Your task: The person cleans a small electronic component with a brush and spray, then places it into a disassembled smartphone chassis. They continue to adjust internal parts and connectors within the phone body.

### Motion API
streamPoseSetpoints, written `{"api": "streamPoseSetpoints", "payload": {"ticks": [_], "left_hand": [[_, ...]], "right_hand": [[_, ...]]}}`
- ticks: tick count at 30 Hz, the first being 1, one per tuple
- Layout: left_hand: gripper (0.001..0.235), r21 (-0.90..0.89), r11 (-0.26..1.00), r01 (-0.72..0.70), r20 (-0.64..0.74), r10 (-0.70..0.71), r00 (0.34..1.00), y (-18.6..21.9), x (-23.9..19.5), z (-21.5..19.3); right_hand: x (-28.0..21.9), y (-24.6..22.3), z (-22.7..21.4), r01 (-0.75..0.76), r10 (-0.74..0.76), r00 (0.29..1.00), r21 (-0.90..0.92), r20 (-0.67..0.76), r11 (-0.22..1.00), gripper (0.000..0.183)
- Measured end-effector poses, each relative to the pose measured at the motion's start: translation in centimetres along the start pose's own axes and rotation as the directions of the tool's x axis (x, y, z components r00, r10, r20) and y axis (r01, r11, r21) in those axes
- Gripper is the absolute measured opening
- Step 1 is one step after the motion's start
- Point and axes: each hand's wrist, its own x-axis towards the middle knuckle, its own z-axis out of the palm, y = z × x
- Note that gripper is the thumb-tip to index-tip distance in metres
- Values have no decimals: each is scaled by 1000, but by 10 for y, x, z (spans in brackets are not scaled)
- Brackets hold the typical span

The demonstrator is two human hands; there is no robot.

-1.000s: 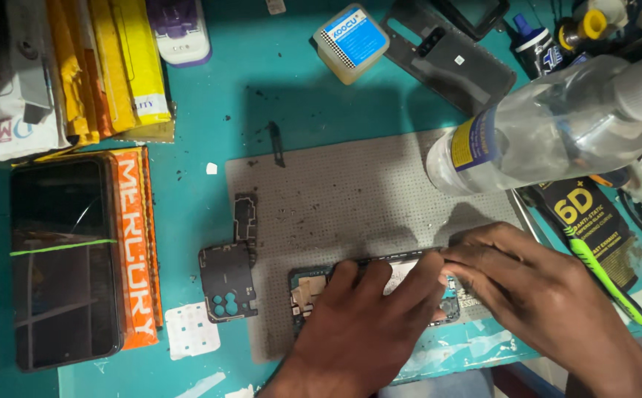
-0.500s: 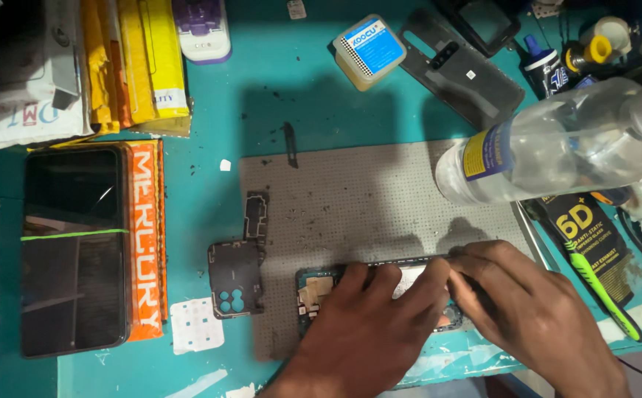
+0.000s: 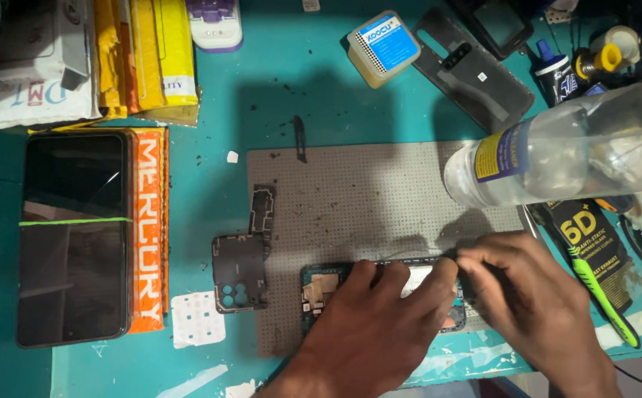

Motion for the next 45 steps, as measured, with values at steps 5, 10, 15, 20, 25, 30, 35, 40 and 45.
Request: {"api": "streamPoseSetpoints", "payload": {"ticks": [5,10,15,20,25,30,35,40,45], "left_hand": [[29,86,996,5,-63,0,998,1,0,0],[31,139,990,20,-85,-8,996,3,2,-2],[46,104,994,34,-149,-18,989,6,5,-11],[51,115,991,74,-95,-63,994,10,9,-12],[53,30,997,73,-145,-68,987,12,13,-15],[40,44,999,16,-404,3,915,21,7,-28],[39,-448,890,89,-330,-258,908,66,-10,-17],[28,-872,391,293,-22,-631,776,81,-26,-6],[36,-973,-89,211,212,-697,685,74,-37,-5]], "right_hand": [[-8,-10,-9,-277,276,958,-1,73,961,19],[-17,-21,-10,-404,403,909,-5,103,915,28],[-24,-38,-2,-497,497,868,27,26,867,33],[-34,-54,12,-516,526,839,107,-136,850,35],[-41,-45,18,-599,703,689,407,-177,690,29],[-76,-33,2,-482,788,595,713,-161,510,28],[-114,-39,24,-357,687,721,801,-91,481,20],[-100,-46,1,-377,561,818,619,-128,689,20],[-10,-34,-46,18,1,765,24,-644,1000,96]]}}
